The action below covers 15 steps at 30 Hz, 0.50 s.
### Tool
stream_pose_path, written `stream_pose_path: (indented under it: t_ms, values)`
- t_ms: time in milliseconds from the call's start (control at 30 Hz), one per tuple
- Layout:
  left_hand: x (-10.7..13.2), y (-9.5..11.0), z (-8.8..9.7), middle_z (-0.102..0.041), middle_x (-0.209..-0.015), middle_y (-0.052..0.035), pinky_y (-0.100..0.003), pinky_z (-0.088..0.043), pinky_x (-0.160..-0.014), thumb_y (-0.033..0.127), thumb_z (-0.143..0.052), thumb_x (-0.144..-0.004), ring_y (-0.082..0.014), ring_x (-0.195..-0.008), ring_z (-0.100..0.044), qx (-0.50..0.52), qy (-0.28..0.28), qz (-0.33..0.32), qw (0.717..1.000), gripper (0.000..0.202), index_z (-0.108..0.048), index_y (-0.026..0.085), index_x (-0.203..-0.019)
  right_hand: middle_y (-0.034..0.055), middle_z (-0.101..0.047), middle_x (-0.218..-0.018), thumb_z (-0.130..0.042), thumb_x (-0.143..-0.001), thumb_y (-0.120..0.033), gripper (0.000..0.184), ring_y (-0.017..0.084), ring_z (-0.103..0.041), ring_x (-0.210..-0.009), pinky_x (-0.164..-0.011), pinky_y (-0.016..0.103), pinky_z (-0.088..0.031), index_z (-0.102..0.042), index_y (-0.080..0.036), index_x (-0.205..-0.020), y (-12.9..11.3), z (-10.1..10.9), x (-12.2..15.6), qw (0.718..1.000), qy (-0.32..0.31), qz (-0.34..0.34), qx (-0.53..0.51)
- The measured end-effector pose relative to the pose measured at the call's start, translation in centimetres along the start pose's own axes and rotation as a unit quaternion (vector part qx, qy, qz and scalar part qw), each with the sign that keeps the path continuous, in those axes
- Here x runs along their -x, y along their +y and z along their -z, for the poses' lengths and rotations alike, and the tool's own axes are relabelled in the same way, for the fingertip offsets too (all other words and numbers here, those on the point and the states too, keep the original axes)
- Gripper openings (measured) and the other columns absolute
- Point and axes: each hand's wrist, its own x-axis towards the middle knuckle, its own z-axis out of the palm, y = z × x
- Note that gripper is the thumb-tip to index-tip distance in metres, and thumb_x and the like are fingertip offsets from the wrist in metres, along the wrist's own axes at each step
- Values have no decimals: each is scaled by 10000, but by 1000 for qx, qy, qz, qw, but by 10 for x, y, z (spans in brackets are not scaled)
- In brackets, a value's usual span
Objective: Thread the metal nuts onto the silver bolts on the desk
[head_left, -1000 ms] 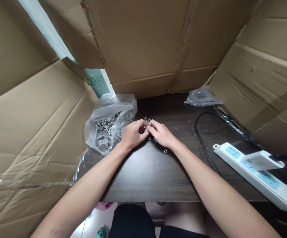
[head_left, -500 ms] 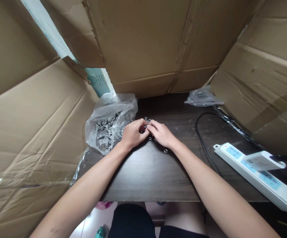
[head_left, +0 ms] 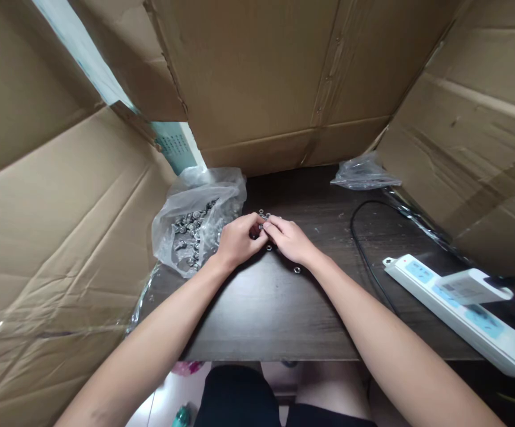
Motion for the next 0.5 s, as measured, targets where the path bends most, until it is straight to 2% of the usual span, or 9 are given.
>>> stream_pose_path:
  t_ms: [100, 267, 500]
  values:
    - [1, 0, 0, -680, -758, -2, -267, -472, -683, 206, -658, -818, -157, -715, -637, 6, -2, -1, 1000, 102, -665, 204, -920, 7, -626, -762, -457, -971, -377, 258, 204, -563, -753, -702, 299, -364, -543, -222, -783, -1, 1, 1, 1000, -3, -2, 0]
    - [1, -1, 0, -671, -740, -4, -269, -472, -679, 216, -643, -843, -157, -704, -631, 0, -2, -10, 1000, 85, -670, 201, -922, 26, -675, -854, -446, -979, -347, 232, 216, -606, -825, -752, 303, -393, -605, -223, -862, 1, 0, 0, 1000, -1, 18, 6]
    - [0, 0, 0, -672, -752, -4, -271, -471, -685, 202, -628, -844, -154, -705, -622, -4, -4, -8, 1000, 89, -668, 197, -923, 27, -625, -772, -410, -1000, -406, 331, 201, -566, -746, -693, 299, -361, -530, -212, -760, 1, 0, 1, 999, 2, 26, 18]
